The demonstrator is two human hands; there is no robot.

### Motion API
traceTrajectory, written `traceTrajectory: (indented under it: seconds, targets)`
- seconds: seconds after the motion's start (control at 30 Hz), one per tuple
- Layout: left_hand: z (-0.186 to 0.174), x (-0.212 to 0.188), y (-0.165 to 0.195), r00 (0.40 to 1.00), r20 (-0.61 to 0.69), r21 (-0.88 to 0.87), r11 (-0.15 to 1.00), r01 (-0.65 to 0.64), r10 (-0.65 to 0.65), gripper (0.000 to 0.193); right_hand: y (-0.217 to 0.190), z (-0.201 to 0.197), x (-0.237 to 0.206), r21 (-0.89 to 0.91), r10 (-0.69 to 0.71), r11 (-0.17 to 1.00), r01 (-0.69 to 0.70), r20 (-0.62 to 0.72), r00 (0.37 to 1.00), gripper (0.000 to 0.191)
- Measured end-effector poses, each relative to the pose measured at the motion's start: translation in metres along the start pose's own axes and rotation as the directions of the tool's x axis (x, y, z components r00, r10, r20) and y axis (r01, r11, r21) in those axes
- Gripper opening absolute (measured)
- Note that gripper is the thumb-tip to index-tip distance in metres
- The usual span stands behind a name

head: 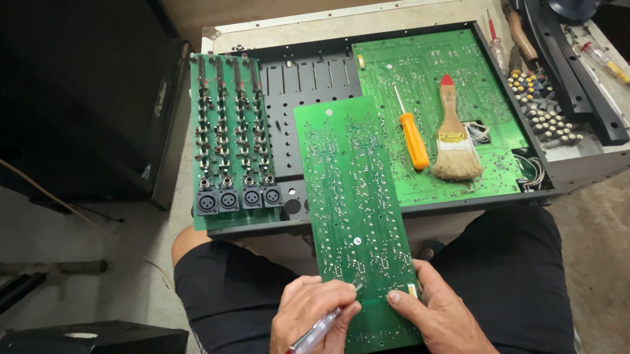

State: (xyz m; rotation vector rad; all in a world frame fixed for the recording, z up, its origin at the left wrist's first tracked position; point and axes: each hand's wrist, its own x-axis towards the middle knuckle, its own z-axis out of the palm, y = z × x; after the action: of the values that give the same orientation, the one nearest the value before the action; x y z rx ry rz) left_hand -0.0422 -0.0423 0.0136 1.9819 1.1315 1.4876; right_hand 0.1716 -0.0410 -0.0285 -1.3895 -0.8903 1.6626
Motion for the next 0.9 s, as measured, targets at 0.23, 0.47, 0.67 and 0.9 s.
traceTrajectory:
  seconds: [0.23, 0.47, 0.67, 0.9]
  targets:
    - [-0.004, 0.006, 0.000, 0.999, 0.036, -0.025, 0.999, 0.022, -0.021, 0.015, -0.003, 0.000, -0.002, -0.027, 0.002, 1.000, -0.002, -0.013, 1.000, 0.045]
    - [-0.008, 0.013, 0.000, 0.995, 0.078, 0.002, 0.998, 0.069, -0.069, 0.017, -0.003, 0.001, -0.002, 0.001, -0.005, 1.000, 0.005, 0.007, 1.000, 0.044]
    - [-0.013, 0.020, 0.001, 0.988, 0.137, 0.004, 0.998, 0.065, -0.065, 0.017, -0.002, 0.001, -0.002, -0.006, -0.010, 1.000, 0.010, 0.007, 1.000, 0.044]
    - [-0.018, 0.033, 0.003, 0.967, 0.236, 0.030, 0.996, 0.089, -0.094, 0.014, -0.001, 0.001, -0.002, -0.016, -0.022, 1.000, 0.022, 0.013, 1.000, 0.045]
